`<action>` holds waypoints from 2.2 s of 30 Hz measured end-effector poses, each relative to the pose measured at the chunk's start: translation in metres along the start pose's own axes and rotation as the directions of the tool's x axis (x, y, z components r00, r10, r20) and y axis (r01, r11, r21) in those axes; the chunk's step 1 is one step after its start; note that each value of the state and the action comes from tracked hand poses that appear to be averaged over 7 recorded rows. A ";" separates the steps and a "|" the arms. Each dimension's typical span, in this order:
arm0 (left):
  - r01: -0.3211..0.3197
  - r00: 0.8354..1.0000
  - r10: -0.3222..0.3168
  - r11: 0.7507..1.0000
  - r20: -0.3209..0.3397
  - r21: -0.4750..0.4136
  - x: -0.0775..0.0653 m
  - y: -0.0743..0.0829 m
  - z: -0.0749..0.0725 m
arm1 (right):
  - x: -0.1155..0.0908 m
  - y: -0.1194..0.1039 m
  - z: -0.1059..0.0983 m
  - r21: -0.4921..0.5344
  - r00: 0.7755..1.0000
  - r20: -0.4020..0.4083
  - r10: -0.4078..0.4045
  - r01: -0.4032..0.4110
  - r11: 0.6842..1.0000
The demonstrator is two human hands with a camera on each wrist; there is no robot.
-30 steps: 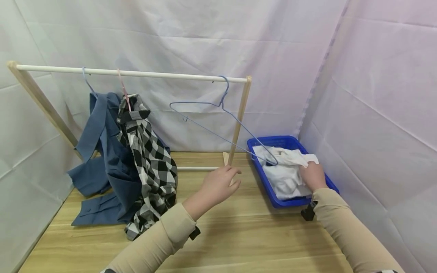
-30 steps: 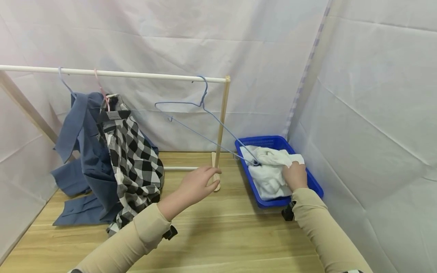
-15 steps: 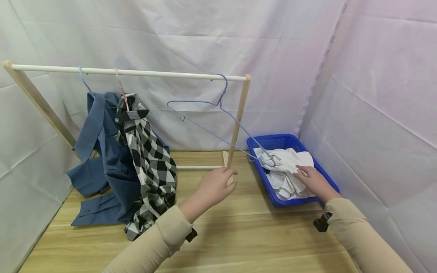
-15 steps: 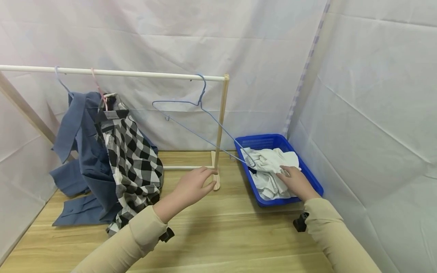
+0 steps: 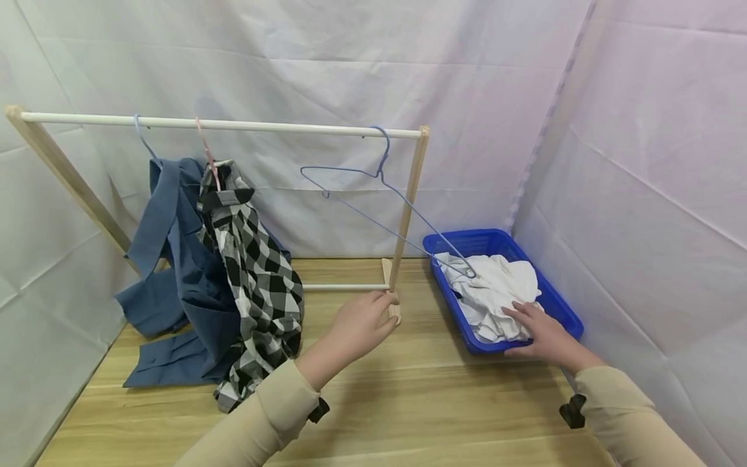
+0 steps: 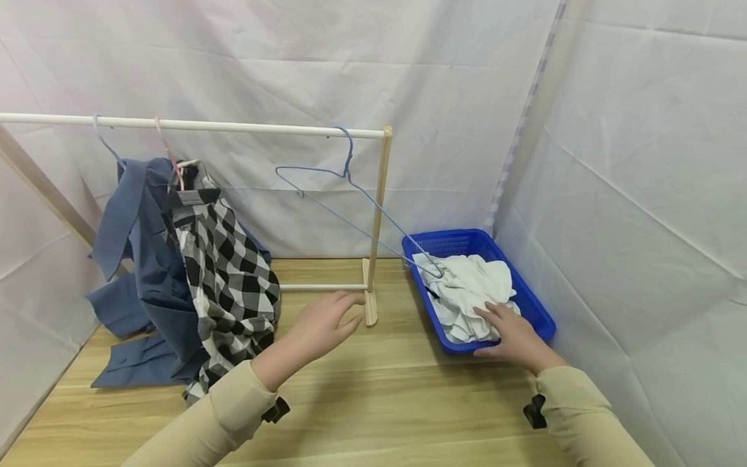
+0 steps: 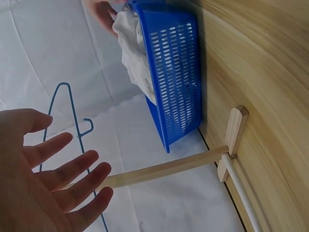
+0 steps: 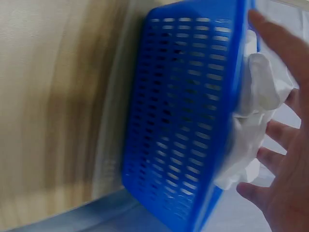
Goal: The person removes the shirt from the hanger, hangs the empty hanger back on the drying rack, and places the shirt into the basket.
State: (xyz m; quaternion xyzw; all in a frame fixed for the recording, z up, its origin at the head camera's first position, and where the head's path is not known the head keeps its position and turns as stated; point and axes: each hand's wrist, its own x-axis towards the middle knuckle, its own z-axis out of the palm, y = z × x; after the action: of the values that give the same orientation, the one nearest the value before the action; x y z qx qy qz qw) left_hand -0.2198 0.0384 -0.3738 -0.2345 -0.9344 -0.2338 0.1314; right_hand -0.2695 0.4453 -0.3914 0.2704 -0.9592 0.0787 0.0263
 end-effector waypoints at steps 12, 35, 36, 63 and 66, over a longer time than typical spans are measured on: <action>-0.036 0.999 0.038 0.998 -0.036 0.047 -0.012 -0.002 -0.002 | -0.003 0.006 0.027 0.078 0.996 -0.077 -0.037 0.043 0.996; 0.029 0.998 -0.024 0.995 -0.054 0.092 -0.035 -0.009 -0.029 | 0.028 -0.050 0.051 0.124 0.988 -0.135 0.077 -0.060 0.991; 0.033 0.998 -0.028 0.995 -0.057 0.092 -0.037 -0.010 -0.030 | 0.029 -0.052 0.052 0.124 0.988 -0.132 0.083 -0.067 0.990; 0.013 0.958 0.023 0.992 -0.285 0.123 -0.054 -0.015 -0.089 | 0.024 -0.149 -0.042 0.180 0.902 -0.429 -0.052 0.142 0.973; 0.002 0.947 0.042 0.991 -0.318 0.136 -0.056 -0.022 -0.098 | 0.031 -0.172 -0.049 0.184 0.872 -0.479 -0.101 0.213 0.960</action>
State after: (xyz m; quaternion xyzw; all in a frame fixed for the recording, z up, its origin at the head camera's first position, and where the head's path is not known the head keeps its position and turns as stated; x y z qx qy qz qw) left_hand -0.1698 -0.0490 -0.3184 -0.1937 -0.9118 -0.2038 0.2993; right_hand -0.2052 0.2926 -0.3167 0.3224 -0.8837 0.2497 0.2297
